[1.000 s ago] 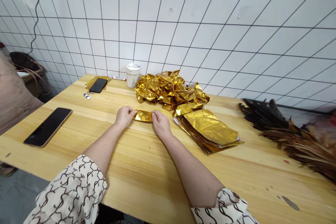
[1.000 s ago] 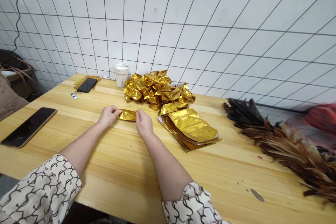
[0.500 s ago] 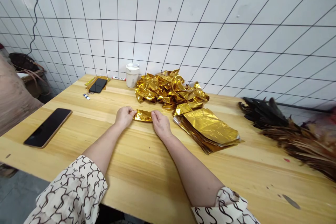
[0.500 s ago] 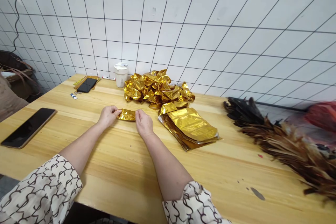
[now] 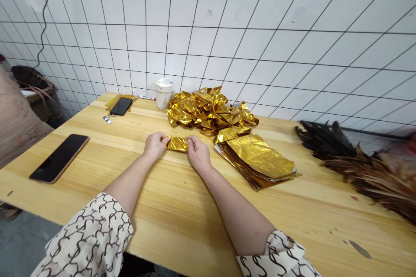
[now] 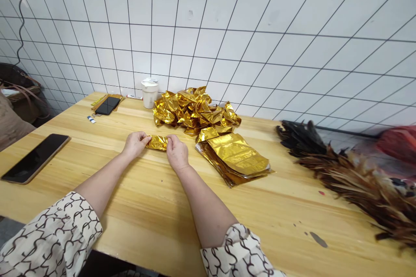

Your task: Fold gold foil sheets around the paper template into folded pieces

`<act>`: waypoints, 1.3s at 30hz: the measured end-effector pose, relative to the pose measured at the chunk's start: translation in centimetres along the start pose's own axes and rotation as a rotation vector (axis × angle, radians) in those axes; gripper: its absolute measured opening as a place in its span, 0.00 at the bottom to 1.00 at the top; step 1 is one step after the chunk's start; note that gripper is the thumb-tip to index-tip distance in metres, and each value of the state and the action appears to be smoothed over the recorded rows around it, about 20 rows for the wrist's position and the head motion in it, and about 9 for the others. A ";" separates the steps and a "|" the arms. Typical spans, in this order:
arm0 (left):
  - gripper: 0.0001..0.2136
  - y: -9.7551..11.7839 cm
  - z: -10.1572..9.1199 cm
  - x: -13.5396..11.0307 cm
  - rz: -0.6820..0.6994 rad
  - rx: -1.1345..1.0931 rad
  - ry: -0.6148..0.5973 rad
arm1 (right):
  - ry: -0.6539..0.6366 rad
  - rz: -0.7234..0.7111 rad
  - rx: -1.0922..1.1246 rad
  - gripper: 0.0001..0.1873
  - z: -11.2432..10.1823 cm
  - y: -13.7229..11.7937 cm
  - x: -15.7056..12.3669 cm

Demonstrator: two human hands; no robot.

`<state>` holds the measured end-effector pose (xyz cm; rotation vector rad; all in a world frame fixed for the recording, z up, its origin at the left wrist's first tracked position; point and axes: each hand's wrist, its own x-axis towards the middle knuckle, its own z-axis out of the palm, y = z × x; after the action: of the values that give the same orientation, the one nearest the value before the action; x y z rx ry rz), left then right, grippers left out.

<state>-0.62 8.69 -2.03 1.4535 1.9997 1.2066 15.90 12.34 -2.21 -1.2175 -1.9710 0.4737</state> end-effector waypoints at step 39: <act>0.10 -0.7 0.3 0.4 0.011 -0.136 -0.021 | -0.006 0.019 0.297 0.17 -0.8 0.0 0.1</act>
<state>-0.98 9.13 -2.68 1.4066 1.8590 1.2994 16.45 12.42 -1.68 -1.0470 -1.8178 0.7512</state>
